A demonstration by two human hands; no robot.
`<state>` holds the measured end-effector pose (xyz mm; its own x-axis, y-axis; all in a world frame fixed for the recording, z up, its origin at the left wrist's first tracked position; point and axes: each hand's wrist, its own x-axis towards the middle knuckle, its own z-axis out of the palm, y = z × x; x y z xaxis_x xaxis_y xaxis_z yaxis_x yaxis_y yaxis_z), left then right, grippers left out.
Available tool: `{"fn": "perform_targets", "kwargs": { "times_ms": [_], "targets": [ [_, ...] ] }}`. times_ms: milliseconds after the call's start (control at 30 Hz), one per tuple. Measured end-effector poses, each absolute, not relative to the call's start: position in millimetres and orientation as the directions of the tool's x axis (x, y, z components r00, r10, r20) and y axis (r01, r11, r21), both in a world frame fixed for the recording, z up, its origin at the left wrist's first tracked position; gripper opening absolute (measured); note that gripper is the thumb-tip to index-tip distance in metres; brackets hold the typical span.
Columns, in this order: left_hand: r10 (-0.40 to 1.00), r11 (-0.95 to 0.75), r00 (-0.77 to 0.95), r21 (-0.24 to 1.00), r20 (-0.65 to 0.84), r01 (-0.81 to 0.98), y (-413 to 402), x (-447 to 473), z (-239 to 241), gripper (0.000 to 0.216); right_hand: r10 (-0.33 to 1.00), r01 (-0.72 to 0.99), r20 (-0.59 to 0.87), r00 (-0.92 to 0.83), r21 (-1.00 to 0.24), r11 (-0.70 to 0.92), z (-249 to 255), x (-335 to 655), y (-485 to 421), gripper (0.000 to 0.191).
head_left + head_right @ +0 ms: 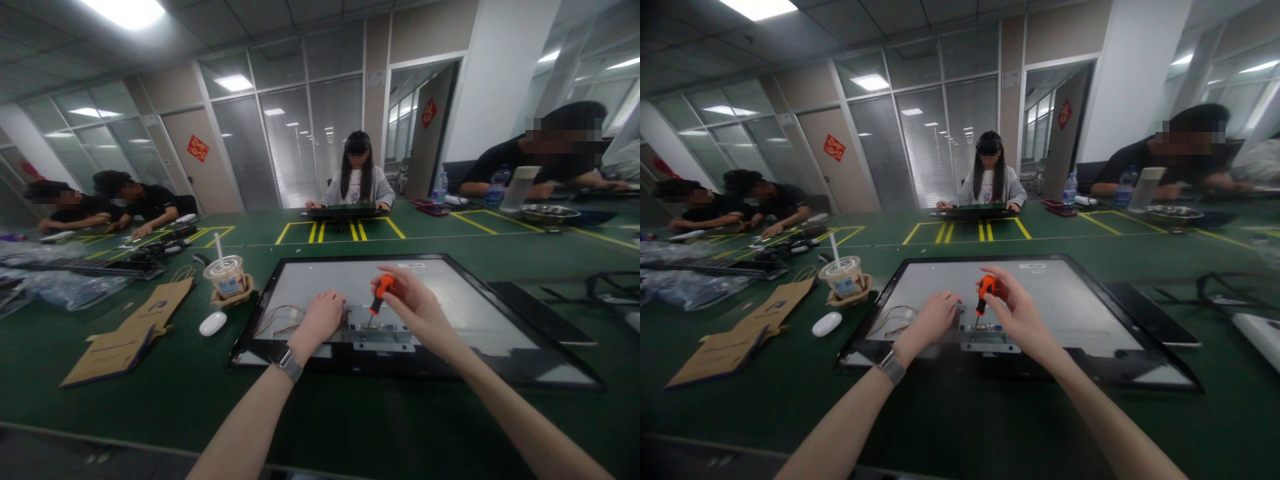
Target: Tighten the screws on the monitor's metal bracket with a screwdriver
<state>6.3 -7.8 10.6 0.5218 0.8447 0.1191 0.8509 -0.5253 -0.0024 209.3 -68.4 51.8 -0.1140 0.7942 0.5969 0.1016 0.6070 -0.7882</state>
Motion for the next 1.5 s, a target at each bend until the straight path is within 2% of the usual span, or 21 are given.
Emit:
{"fn": "perform_targets", "kwargs": {
  "times_ms": [133, 300, 400, 567, 633, 767, 967, 1067, 1200, 1267, 1400, 1500],
  "targets": [
    [0.844, -0.527, 0.524, -0.003, 0.118, 0.85, -9, 7, 13, 0.028, 0.782, 0.094, 0.585, -0.215, -0.785, 0.613, 56, 210, -71, 0.031],
    [0.847, -0.522, 0.518, 0.001, 0.119, 0.853, -9, 7, 14, 0.028, 0.788, 0.205, 0.605, -0.111, -0.762, 0.614, 54, 207, -67, 0.026],
    [0.846, -0.524, 0.522, -0.014, 0.111, 0.852, -9, 6, 12, 0.028, 0.789, 0.182, 0.606, -0.102, -0.768, 0.614, 49, 208, -65, 0.03],
    [0.843, -0.526, 0.523, -0.008, 0.127, 0.85, -7, 6, 10, 0.028, 0.783, 0.079, 0.589, -0.203, -0.787, 0.612, 50, 208, -68, 0.031],
    [0.847, -0.52, 0.515, 0.004, 0.13, 0.854, -7, 7, 10, 0.028, 0.778, 0.115, 0.593, -0.207, -0.775, 0.621, 52, 207, -69, 0.029],
    [0.848, -0.521, 0.516, 0.015, 0.124, 0.853, -8, 7, 12, 0.028, 0.763, 0.204, 0.636, -0.11, -0.737, 0.644, 53, 204, -69, 0.026],
    [0.854, -0.513, 0.508, 0.015, 0.116, 0.859, -10, 8, 15, 0.028, 0.765, 0.186, 0.608, -0.212, -0.744, 0.642, 52, 206, -74, 0.04],
    [0.857, -0.508, 0.504, 0.012, 0.109, 0.861, -11, 8, 16, 0.028, 0.756, 0.184, 0.62, -0.212, -0.734, 0.654, 54, 204, -75, 0.031],
    [0.853, -0.514, 0.508, 0.02, 0.116, 0.858, -11, 7, 17, 0.029, 0.746, 0.219, 0.661, -0.087, -0.718, 0.661, 51, 200, -73, 0.02],
    [0.853, -0.515, 0.51, 0.017, 0.114, 0.857, -10, 7, 16, 0.028, 0.74, 0.23, 0.669, -0.068, -0.712, 0.664, 48, 200, -72, 0.025],
    [0.851, -0.516, 0.512, 0.007, 0.117, 0.857, -9, 8, 15, 0.027, 0.745, 0.168, 0.648, -0.156, -0.726, 0.667, 44, 202, -73, 0.035],
    [0.854, -0.511, 0.506, 0.008, 0.119, 0.86, -10, 8, 15, 0.027, 0.731, 0.258, 0.657, -0.184, -0.686, 0.681, 46, 202, -74, 0.033]
  ]
}}
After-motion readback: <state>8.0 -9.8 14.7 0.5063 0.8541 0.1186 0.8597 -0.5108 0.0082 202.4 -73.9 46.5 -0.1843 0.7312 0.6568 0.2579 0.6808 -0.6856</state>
